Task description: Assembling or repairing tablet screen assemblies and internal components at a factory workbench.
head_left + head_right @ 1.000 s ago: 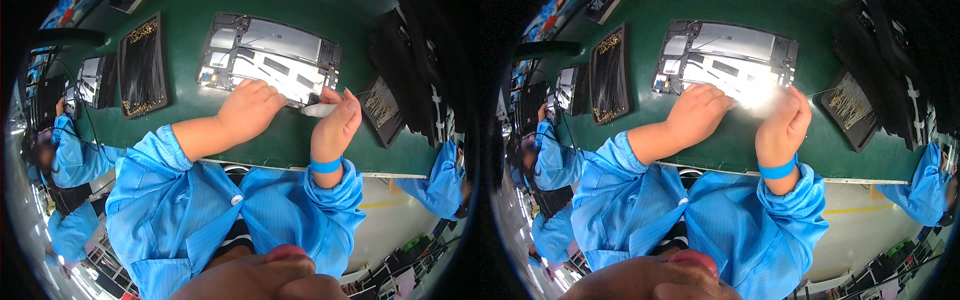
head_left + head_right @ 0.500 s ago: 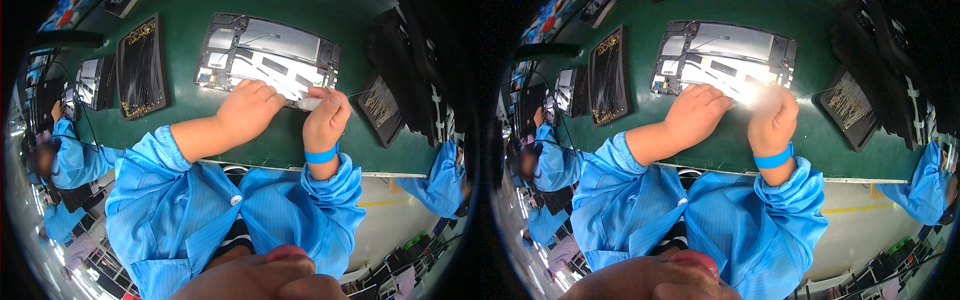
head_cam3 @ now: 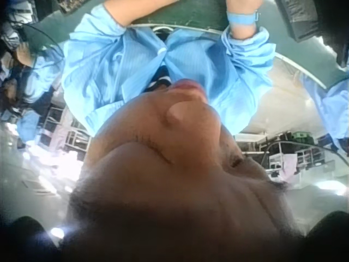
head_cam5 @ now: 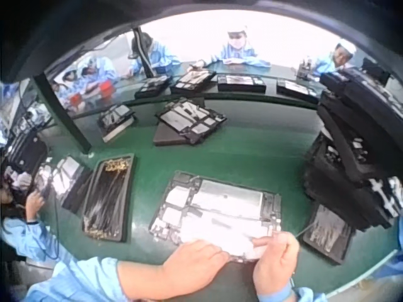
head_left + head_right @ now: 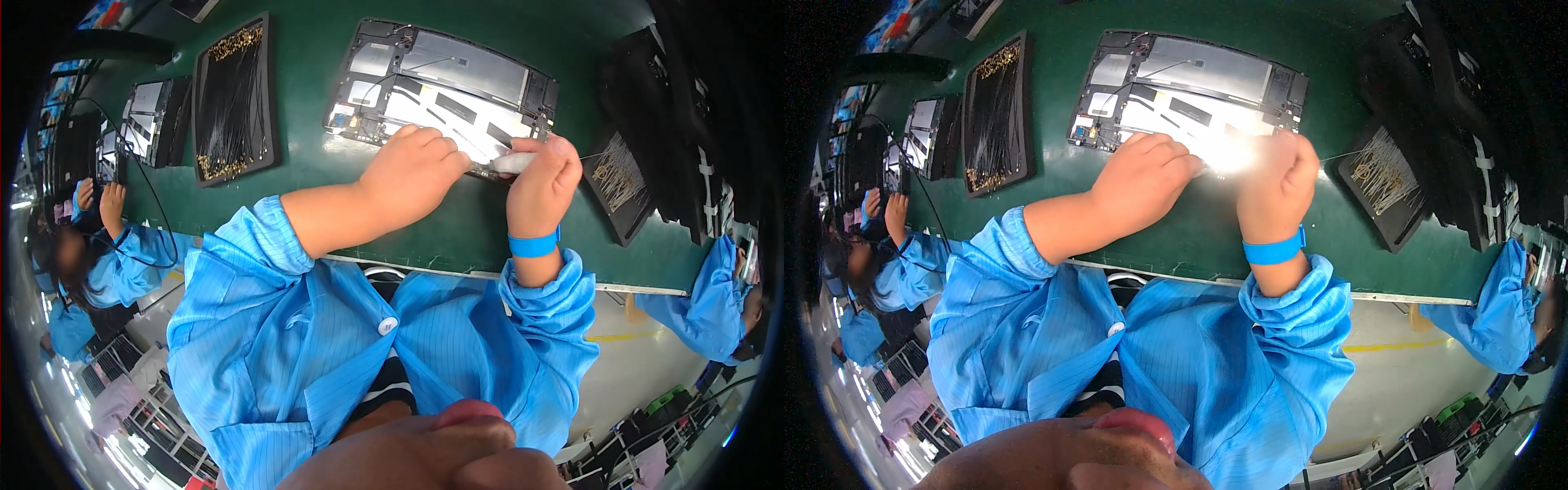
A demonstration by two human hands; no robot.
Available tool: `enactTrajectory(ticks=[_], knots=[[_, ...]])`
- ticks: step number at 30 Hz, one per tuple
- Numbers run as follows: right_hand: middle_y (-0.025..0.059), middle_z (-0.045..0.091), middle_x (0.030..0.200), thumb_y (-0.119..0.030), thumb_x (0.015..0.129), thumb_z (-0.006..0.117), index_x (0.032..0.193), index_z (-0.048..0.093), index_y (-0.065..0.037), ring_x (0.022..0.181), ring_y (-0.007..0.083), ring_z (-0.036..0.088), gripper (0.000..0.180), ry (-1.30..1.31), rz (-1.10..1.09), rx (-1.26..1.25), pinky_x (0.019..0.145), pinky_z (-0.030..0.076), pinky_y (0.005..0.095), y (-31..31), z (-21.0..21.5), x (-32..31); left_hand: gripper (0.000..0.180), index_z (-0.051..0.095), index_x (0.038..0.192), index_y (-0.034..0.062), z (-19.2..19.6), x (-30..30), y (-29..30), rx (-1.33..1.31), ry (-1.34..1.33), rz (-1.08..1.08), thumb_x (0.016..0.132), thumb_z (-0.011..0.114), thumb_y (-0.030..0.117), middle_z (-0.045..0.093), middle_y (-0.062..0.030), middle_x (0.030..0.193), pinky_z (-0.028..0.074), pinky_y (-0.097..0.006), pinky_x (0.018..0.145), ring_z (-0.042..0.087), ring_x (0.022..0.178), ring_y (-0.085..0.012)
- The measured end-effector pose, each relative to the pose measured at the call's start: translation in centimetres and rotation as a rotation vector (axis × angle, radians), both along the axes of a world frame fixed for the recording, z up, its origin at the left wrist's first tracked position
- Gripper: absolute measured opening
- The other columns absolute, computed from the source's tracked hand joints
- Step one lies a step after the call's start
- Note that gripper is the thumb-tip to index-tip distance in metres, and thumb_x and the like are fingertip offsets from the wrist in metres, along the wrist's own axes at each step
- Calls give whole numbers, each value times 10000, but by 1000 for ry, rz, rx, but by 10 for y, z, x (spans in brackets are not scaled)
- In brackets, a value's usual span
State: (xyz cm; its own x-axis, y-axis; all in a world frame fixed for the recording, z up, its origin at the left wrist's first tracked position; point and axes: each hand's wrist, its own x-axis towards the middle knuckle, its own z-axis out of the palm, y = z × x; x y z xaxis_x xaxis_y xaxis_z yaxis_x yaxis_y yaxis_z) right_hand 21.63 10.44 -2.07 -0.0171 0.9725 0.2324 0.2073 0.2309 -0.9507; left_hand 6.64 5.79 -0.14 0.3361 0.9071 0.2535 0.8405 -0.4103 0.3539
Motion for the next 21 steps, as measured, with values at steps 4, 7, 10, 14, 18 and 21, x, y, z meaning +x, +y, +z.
enactTrajectory(ticks=[4, 7, 10, 14, 18, 21], knots=[[88, 540, 747, -238, 869, 366, 922, 411, -6, 606, 117, 502, 242, 155, -63, -124, 537, 411, 229, -4, 2, 3, 150, 556, 782, 79, 0, 0, 0, -3, 3, 5, 634, 539, 59, 546, -45, 750, 389, -324, 653, 510, 739, -207], [52, 526, 771, -179, 858, 406, 892, 457, -18, 699, 95, 494, 172, 184, -26, -142, 620, 409, 223, -7, 1, 2, 150, 559, 782, 80, 0, 0, 1, -16, 11, -1, 635, 536, 61, 546, -45, 752, 388, -323, 654, 511, 740, -206], [84, 545, 753, -237, 869, 365, 912, 419, -12, 625, 110, 500, 236, 63, -33, -22, 551, 411, 229, -7, -6, 1, 153, 561, 784, 81, 1, 0, 1, -20, 12, -2, 634, 535, 63, 547, -46, 755, 389, -322, 657, 511, 742, -206], [104, 563, 734, -273, 884, 316, 900, 394, -7, 567, 110, 503, 278, -60, -38, 115, 505, 413, 232, -7, -4, 0, 158, 563, 789, 80, 3, 1, 1, -28, 7, -2, 634, 533, 65, 548, -49, 762, 390, -322, 662, 512, 748, -208], [90, 562, 706, -232, 872, 364, 827, 460, -9, 572, 128, 513, 247, -20, 11, 35, 522, 411, 246, -8, 1, 4, 162, 563, 791, 78, 4, 1, 2, -47, 26, -7, 632, 530, 68, 547, -50, 761, 392, -322, 662, 512, 751, -209], [159, 547, 731, -156, 751, 508, 741, 549, -18, 682, 324, 515, 144, -349, 255, 188, 608, 426, 364, -7, 28, -6, 158, 561, 781, 74, 4, 1, 0, -32, -1, -7, 628, 524, 71, 547, -50, 760, 394, -322, 663, 511, 749, -212]])
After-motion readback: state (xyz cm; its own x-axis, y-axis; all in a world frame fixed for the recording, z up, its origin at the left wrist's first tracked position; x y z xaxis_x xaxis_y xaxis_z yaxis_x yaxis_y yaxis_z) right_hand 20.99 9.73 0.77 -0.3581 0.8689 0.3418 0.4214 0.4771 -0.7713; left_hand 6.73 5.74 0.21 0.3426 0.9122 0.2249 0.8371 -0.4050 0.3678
